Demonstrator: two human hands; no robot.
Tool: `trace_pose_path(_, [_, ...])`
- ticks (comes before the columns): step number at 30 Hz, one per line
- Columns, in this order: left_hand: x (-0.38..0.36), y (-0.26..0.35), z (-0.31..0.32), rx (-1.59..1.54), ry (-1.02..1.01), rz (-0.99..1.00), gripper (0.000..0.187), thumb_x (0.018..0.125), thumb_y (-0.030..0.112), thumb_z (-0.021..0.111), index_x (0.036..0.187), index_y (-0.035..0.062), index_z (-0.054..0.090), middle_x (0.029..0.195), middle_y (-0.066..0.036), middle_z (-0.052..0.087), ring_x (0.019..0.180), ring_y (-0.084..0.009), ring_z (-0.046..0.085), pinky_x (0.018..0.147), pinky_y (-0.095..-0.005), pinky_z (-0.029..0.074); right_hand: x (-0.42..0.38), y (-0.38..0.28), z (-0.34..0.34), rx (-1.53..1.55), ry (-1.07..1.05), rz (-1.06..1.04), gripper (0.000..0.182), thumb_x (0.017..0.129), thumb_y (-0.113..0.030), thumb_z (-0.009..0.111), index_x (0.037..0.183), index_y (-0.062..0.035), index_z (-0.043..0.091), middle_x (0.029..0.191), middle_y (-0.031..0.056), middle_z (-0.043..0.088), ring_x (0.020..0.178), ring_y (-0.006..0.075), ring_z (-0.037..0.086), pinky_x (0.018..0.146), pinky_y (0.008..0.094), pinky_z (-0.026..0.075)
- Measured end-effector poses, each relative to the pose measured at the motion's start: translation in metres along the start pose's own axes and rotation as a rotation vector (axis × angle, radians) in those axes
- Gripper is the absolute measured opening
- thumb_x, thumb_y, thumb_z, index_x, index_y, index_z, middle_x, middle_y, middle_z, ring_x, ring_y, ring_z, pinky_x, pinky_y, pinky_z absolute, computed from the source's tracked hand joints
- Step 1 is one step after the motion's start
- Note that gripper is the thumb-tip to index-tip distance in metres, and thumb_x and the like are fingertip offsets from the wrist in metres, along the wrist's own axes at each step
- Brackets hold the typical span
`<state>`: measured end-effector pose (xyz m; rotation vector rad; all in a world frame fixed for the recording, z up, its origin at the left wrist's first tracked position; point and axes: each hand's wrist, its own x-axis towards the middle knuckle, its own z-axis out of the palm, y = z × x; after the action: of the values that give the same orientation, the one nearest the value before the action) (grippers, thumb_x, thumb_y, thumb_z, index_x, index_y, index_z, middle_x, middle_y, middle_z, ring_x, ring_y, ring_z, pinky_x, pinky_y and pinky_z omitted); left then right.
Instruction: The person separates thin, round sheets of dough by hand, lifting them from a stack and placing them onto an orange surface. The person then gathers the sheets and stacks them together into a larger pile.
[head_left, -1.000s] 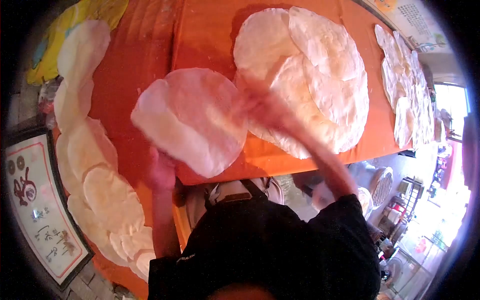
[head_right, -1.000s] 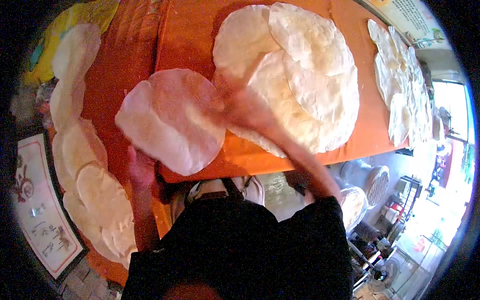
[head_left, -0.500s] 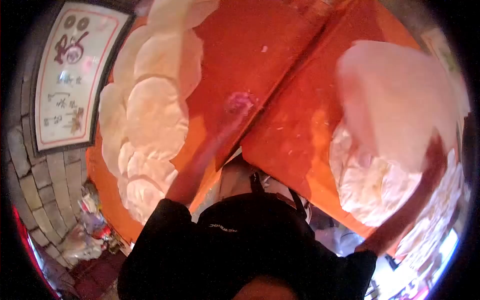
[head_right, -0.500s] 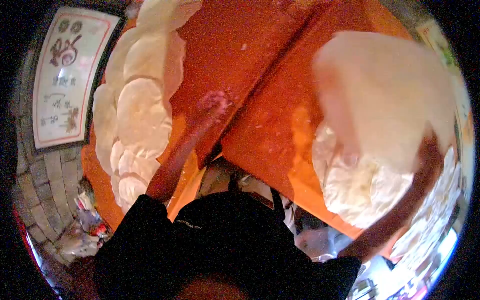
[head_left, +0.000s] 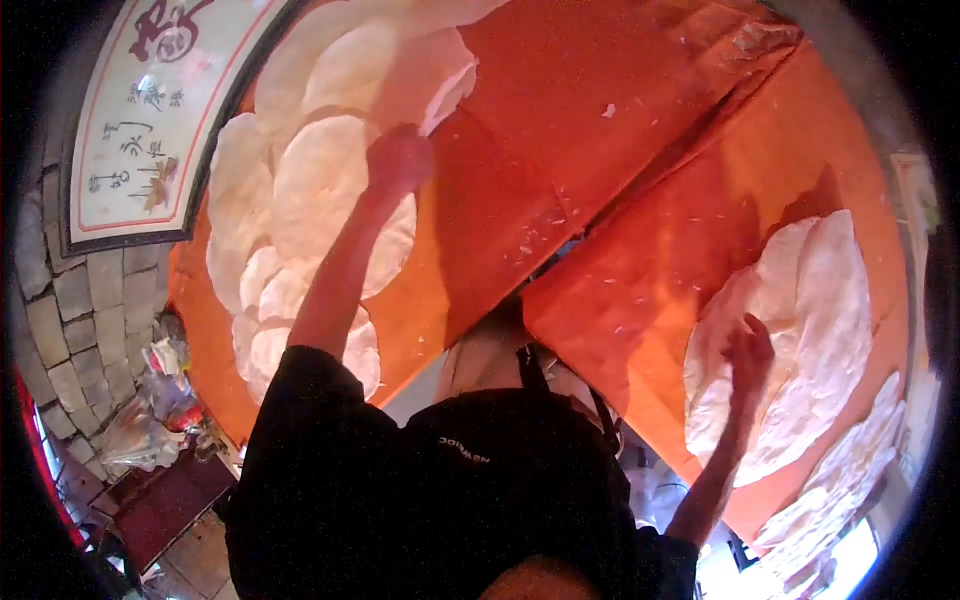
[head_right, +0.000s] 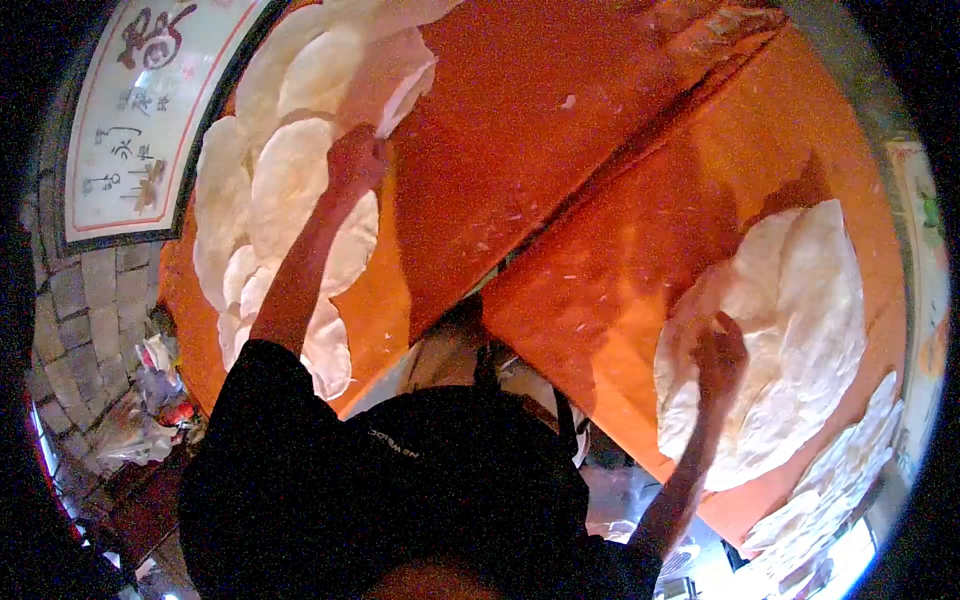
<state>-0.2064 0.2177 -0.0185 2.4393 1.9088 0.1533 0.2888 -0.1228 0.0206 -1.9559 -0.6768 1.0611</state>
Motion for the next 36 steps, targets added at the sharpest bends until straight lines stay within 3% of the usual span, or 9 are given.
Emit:
trace_pose_path(4, [-0.006,-0.018,-0.05,-0.118,0.134,0.057,0.013,0.082,0.014,0.058,0.088,0.0039,0.063,0.085,-0.02,0.064,0.077,-0.0394,0.063,0.066,-0.0473,0.05,0.008,-0.061,0.1,0.154,-0.264,0.078,0.03,0.093,-0.018,0.062,0.118,-0.0012,0.061,0.092,0.0074,0.065,0.08,0.0164,0.062,0.066,0.0276,0.053])
trace_pose_path(9, [-0.086,0.076,-0.088,-0.387,0.224,0.575,0.014,0.077,0.01,0.064,0.09,0.0072,0.061,0.08,-0.013,0.059,0.072,-0.0335,0.06,0.062,-0.0441,0.049,0.03,-0.097,0.213,0.766,-0.64,0.25,0.04,0.098,-0.029,0.052,0.128,-0.002,0.051,0.1,0.0091,0.065,0.086,0.0195,0.065,0.08,0.0338,0.054])
trace_pose_path(13, [-0.17,0.127,-0.049,-0.554,-0.117,0.5,0.022,0.083,0.025,0.065,0.097,0.0076,0.063,0.078,-0.014,0.061,0.072,-0.0319,0.061,0.062,-0.0415,0.049,0.031,-0.123,0.248,0.897,-0.454,0.24,0.042,0.093,-0.024,0.056,0.127,-0.0005,0.05,0.104,0.0108,0.064,0.087,0.0208,0.066,0.079,0.0333,0.054])
trace_pose_path(16, [-0.226,0.124,-0.031,-0.813,-0.56,0.361,0.03,0.086,0.028,0.065,0.106,0.0048,0.063,0.086,-0.015,0.066,0.079,-0.0335,0.063,0.073,-0.0426,0.051,0.029,-0.121,0.251,0.591,-0.361,0.096,0.043,0.088,-0.018,0.06,0.126,0.0004,0.051,0.104,0.0117,0.064,0.088,0.0212,0.066,0.078,0.0326,0.054])
trace_pose_path(21, [-0.247,0.123,0.0,-1.519,-0.98,-0.483,0.032,0.09,0.03,0.06,0.108,0.003,0.061,0.095,-0.013,0.065,0.083,-0.0236,0.064,0.073,-0.0365,0.052,0.017,-0.109,0.233,0.128,-0.254,-0.044,0.046,0.08,-0.007,0.065,0.123,0.002,0.053,0.105,0.0132,0.065,0.089,0.0219,0.066,0.077,0.0315,0.053])
trace_pose_path(25, [-0.229,0.13,0.012,-2.235,-0.802,-0.891,0.038,0.093,0.035,0.054,0.116,0.0047,0.056,0.107,-0.011,0.062,0.095,-0.024,0.06,0.082,-0.0378,0.048,-0.01,-0.14,0.158,0.518,-0.272,0.075,0.051,0.08,-0.007,0.066,0.127,0.0048,0.051,0.117,0.0146,0.061,0.104,0.0222,0.06,0.086,0.0328,0.05])
trace_pose_path(29, [-0.197,0.138,0.011,-2.541,-0.622,-0.943,0.044,0.096,0.04,0.047,0.125,0.0064,0.052,0.119,-0.009,0.059,0.107,-0.0243,0.056,0.091,-0.0391,0.045,-0.003,-0.101,0.106,0.27,-0.192,0.01,0.053,0.083,-0.006,0.065,0.133,0.003,0.047,0.124,0.0134,0.058,0.111,0.0218,0.057,0.095,0.0344,0.046])
trace_pose_path(33, [-0.176,0.154,-0.005,-2.653,-0.525,-0.9,0.051,0.099,0.045,0.04,0.134,0.0081,0.047,0.131,-0.008,0.056,0.118,-0.0247,0.052,0.101,-0.0404,0.042,0.005,-0.065,0.11,-0.667,0.095,-0.451,0.065,0.078,-0.012,0.073,0.135,0.0,0.045,0.131,0.0205,0.054,0.12,0.0367,0.052,0.101,0.0403,0.043])
trace_pose_path(36, [-0.177,0.162,-0.016,-2.59,-0.427,-0.788,0.055,0.1,0.047,0.037,0.137,0.0078,0.044,0.133,-0.008,0.055,0.121,-0.0253,0.051,0.103,-0.0407,0.041,-0.037,-0.077,0.16,-0.388,-0.081,-0.449,0.057,0.073,-0.013,0.081,0.124,-0.0025,0.058,0.125,0.0119,0.06,0.112,0.0221,0.058,0.094,0.0345,0.048])
